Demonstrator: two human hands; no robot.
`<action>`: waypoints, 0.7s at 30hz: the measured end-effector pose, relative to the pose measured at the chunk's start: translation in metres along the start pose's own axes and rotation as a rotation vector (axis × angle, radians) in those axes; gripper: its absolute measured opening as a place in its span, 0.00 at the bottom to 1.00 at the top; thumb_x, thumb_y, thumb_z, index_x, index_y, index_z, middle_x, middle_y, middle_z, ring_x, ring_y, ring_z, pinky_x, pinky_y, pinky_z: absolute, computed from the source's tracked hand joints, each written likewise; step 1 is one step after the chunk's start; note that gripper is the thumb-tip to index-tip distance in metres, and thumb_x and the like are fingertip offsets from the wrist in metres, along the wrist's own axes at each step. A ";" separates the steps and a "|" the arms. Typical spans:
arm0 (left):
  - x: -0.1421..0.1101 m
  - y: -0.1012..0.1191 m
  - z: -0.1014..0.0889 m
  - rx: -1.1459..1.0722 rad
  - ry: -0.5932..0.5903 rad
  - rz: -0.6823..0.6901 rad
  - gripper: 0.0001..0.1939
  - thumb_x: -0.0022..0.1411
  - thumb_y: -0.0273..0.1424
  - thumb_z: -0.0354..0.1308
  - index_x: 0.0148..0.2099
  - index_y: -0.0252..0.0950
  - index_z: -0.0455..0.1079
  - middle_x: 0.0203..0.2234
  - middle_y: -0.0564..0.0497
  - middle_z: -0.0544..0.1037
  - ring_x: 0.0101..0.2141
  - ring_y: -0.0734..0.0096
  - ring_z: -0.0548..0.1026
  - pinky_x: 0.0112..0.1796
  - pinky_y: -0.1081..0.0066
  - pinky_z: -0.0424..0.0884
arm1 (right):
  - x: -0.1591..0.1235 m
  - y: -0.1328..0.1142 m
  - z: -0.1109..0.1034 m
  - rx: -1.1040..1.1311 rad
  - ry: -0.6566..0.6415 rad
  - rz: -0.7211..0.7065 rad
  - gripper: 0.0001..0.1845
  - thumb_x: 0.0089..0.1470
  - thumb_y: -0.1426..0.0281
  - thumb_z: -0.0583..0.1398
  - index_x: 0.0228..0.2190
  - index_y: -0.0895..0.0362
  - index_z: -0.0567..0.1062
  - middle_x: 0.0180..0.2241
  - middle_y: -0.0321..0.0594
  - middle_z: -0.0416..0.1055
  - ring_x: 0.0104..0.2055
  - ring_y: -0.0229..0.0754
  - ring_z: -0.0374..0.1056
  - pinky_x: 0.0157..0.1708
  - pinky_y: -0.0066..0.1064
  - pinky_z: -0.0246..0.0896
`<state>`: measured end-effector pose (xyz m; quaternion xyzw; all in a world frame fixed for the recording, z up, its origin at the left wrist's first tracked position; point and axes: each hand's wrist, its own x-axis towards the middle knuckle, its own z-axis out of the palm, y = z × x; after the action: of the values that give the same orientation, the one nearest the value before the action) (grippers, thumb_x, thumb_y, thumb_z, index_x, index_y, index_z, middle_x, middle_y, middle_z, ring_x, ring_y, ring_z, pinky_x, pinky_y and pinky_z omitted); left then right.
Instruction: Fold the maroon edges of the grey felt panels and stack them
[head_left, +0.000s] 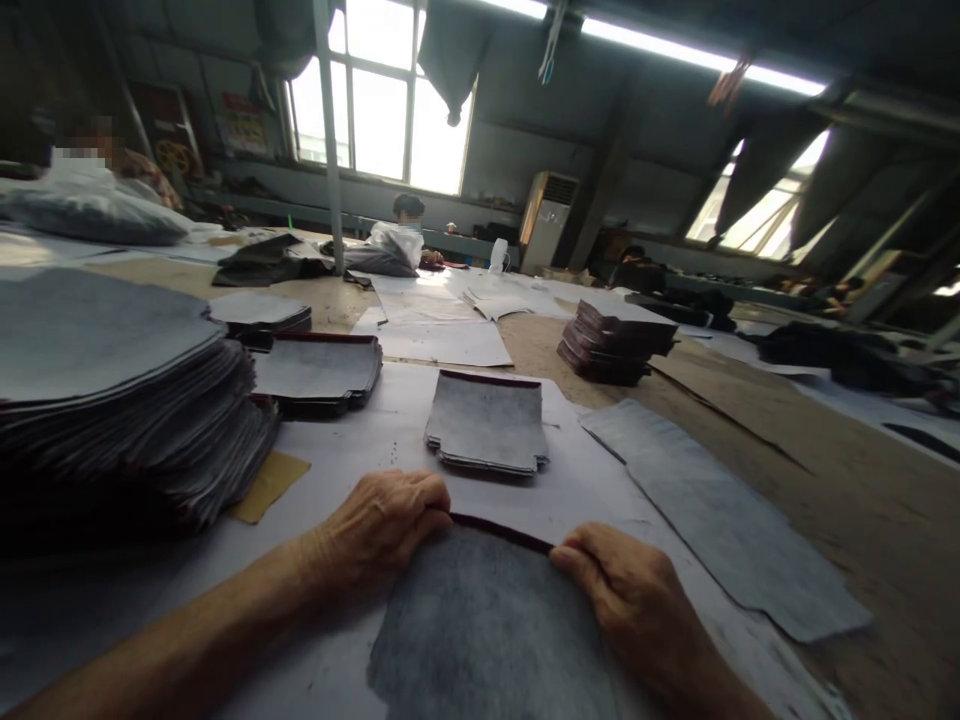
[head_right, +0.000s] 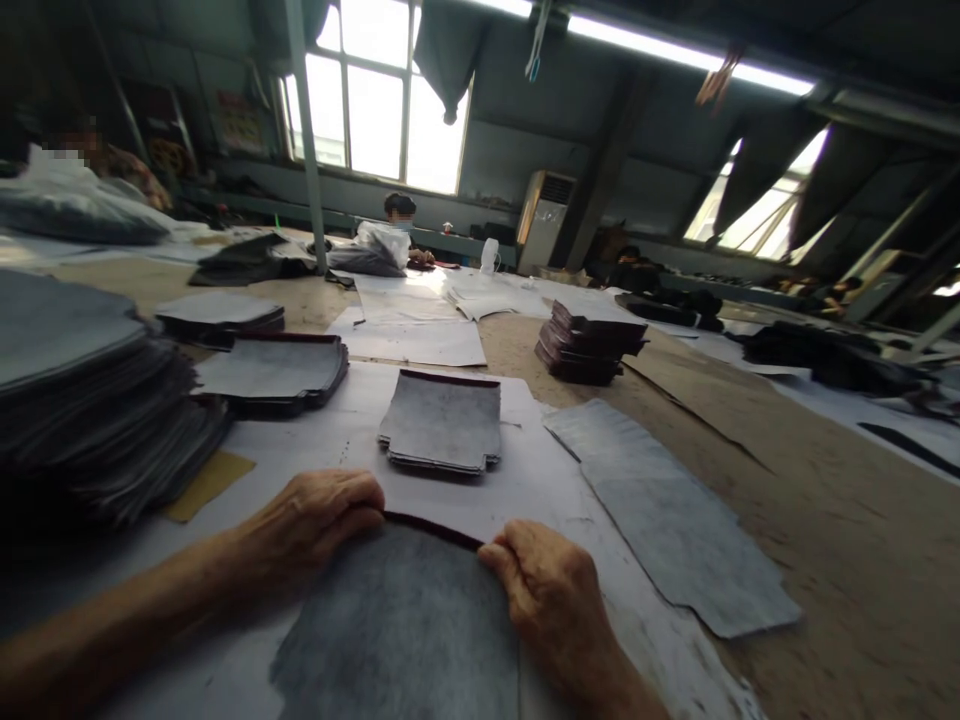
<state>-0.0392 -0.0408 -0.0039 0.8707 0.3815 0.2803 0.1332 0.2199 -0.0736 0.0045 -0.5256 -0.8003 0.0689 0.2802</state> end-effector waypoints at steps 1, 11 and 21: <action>0.000 0.000 -0.001 -0.012 0.020 0.002 0.08 0.62 0.28 0.48 0.30 0.35 0.63 0.23 0.54 0.69 0.25 0.75 0.67 0.29 0.74 0.62 | 0.001 -0.001 0.000 0.016 0.001 0.030 0.17 0.54 0.63 0.52 0.18 0.56 0.67 0.18 0.33 0.65 0.20 0.34 0.62 0.23 0.25 0.53; 0.003 -0.001 -0.009 -0.077 0.086 -0.034 0.07 0.58 0.25 0.51 0.27 0.34 0.65 0.20 0.57 0.69 0.22 0.80 0.66 0.25 0.78 0.61 | -0.005 0.002 -0.015 0.248 -0.190 0.342 0.16 0.48 0.61 0.55 0.16 0.56 0.66 0.15 0.32 0.61 0.19 0.34 0.57 0.22 0.26 0.51; 0.008 0.004 -0.012 -0.281 0.224 -0.210 0.07 0.55 0.29 0.55 0.26 0.35 0.69 0.18 0.57 0.69 0.21 0.78 0.64 0.25 0.78 0.61 | -0.020 -0.020 -0.012 1.241 -0.241 0.644 0.25 0.44 0.51 0.59 0.34 0.59 0.76 0.27 0.44 0.73 0.27 0.45 0.69 0.26 0.33 0.63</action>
<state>-0.0392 -0.0372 0.0107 0.7624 0.4396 0.4104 0.2387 0.2154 -0.1022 0.0152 -0.4683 -0.4437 0.6491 0.4031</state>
